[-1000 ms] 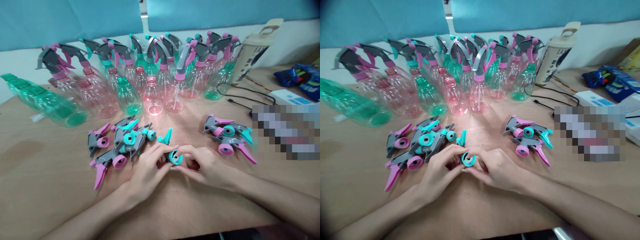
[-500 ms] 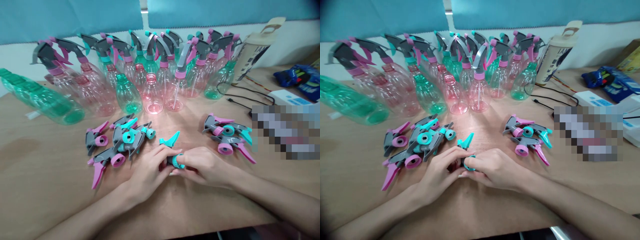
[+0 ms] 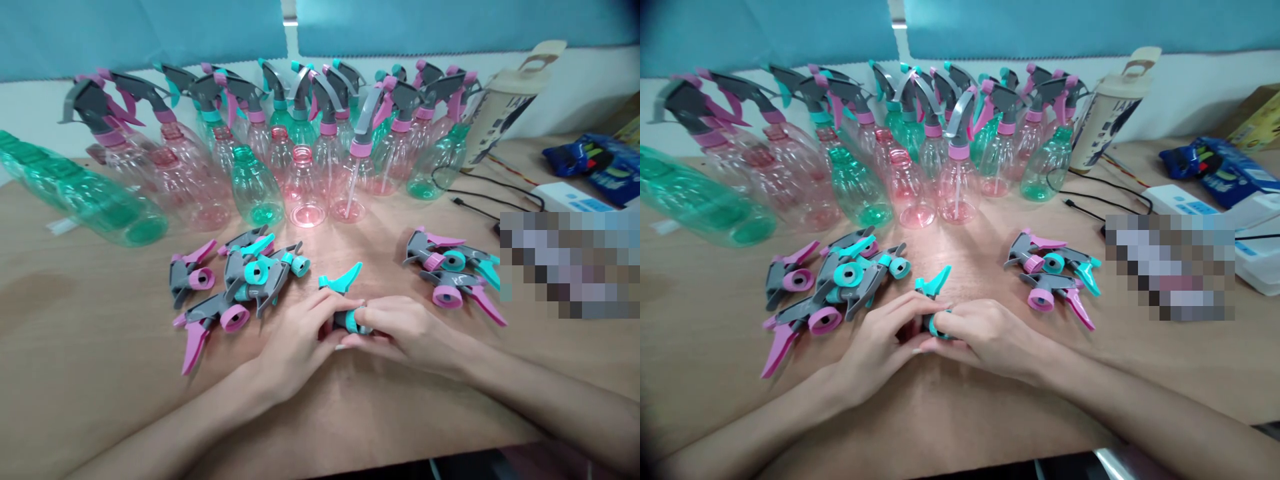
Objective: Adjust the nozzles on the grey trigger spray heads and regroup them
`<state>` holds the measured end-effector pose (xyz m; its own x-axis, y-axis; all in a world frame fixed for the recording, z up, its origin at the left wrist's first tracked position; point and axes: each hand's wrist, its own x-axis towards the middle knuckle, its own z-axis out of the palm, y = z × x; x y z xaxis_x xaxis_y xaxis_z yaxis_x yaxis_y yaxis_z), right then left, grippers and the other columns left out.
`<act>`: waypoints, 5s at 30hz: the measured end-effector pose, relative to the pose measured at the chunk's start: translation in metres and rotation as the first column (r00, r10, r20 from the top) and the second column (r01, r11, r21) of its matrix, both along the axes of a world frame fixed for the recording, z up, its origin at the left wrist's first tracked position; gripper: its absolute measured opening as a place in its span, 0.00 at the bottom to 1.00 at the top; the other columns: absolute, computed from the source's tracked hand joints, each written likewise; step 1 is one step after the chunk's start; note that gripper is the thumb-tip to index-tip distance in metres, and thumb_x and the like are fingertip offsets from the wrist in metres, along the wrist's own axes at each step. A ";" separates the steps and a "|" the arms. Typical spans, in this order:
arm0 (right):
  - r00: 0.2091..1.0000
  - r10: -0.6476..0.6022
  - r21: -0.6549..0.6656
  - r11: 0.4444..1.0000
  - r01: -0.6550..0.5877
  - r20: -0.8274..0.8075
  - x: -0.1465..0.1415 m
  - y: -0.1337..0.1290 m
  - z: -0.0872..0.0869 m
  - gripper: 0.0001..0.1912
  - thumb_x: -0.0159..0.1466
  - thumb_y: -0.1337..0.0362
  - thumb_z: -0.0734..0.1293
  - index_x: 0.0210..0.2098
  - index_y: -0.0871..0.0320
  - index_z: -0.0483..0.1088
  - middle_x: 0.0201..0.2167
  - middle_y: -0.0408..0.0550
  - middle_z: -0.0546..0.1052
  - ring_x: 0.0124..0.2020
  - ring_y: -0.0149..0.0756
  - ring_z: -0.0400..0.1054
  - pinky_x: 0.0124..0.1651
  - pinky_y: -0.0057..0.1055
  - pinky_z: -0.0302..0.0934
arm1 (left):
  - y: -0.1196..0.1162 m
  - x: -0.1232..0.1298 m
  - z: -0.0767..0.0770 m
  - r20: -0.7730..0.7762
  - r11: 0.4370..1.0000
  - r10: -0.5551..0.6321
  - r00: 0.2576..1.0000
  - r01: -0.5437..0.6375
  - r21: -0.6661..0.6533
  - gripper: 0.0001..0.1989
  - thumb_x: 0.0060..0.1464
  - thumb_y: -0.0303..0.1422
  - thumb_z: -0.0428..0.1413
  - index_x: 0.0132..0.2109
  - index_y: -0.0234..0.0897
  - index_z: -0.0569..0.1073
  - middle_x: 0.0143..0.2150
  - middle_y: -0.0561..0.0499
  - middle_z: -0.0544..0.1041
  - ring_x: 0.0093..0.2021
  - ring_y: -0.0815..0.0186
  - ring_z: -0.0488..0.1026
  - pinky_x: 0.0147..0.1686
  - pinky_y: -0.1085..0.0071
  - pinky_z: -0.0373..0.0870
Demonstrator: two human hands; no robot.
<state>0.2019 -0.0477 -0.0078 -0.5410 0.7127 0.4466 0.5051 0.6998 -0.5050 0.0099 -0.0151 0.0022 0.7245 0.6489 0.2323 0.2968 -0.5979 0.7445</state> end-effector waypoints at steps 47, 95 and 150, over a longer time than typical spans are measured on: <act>0.765 -0.419 -0.642 0.767 0.011 -0.489 0.011 0.010 0.002 0.10 0.65 0.59 0.63 0.36 0.57 0.73 0.33 0.43 0.77 0.35 0.30 0.72 0.41 0.27 0.65 | 0.000 -0.006 -0.002 -0.012 0.991 0.130 0.991 -0.130 0.002 0.19 0.53 0.21 0.58 0.50 0.44 0.69 0.38 0.56 0.73 0.31 0.71 0.67 0.33 0.75 0.65; 0.892 -0.287 -0.586 0.809 0.031 -0.350 0.017 0.009 0.004 0.11 0.59 0.58 0.69 0.30 0.57 0.64 0.20 0.36 0.64 0.19 0.25 0.59 0.21 0.24 0.53 | 0.002 -0.004 -0.002 -0.028 0.989 0.137 0.990 -0.138 -0.043 0.19 0.53 0.23 0.59 0.51 0.43 0.71 0.36 0.55 0.74 0.28 0.71 0.66 0.30 0.75 0.65; 0.984 -0.133 0.003 0.991 0.134 -0.122 0.008 0.001 0.009 0.08 0.59 0.69 0.67 0.39 0.61 0.73 0.20 0.39 0.73 0.20 0.23 0.64 0.25 0.21 0.56 | 0.004 -0.003 -0.005 0.006 0.994 0.097 0.995 -0.097 -0.048 0.23 0.54 0.22 0.58 0.55 0.46 0.69 0.45 0.53 0.75 0.32 0.71 0.68 0.37 0.73 0.68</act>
